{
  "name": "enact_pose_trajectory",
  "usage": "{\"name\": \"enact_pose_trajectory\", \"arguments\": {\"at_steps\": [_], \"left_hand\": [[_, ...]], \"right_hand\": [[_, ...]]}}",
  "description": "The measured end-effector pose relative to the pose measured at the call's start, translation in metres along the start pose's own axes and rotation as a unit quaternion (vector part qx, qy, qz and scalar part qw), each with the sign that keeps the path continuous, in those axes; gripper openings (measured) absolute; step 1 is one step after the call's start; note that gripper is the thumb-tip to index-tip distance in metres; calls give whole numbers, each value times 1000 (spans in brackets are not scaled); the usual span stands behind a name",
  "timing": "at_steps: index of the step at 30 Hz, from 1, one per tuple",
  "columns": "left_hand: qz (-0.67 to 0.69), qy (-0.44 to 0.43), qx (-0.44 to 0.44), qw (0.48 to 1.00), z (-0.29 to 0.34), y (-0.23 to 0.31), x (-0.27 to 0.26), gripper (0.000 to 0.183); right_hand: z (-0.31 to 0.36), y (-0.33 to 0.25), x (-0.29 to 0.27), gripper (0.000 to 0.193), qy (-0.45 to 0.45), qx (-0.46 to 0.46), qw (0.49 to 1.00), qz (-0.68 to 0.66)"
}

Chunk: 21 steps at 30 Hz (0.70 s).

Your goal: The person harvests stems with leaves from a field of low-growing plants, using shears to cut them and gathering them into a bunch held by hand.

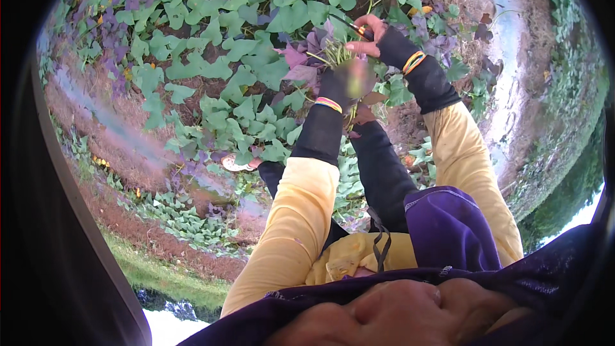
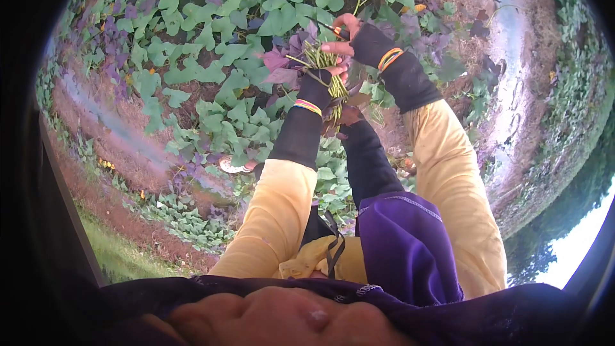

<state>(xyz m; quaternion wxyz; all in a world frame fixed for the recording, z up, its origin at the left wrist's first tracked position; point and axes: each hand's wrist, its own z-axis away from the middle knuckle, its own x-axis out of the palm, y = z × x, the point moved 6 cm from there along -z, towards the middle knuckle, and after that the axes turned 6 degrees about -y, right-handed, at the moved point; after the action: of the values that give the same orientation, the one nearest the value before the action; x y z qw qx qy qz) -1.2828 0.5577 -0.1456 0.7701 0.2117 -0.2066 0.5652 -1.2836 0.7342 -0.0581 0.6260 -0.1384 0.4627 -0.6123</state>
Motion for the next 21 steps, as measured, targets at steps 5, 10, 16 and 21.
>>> {"name": "enact_pose_trajectory", "arguments": {"at_steps": [5, 10, 16, 21], "left_hand": [[-98, 61, 13, 993, 18, 15, 0, 25], [-131, 27, 34, 990, 24, 32, -4, 28], [-220, 11, 73, 973, 22, 24, -51, 27], [-393, 40, 54, 917, 139, -2, -13, 27]], "right_hand": [[-93, 114, -36, 37, -26, 57, 918, 393], [-89, 177, -59, 33, -193, 26, 923, 332], [-41, 151, -119, 39, 61, 54, 980, 182], [68, 58, 36, 53, -67, 324, 879, -345]]}}
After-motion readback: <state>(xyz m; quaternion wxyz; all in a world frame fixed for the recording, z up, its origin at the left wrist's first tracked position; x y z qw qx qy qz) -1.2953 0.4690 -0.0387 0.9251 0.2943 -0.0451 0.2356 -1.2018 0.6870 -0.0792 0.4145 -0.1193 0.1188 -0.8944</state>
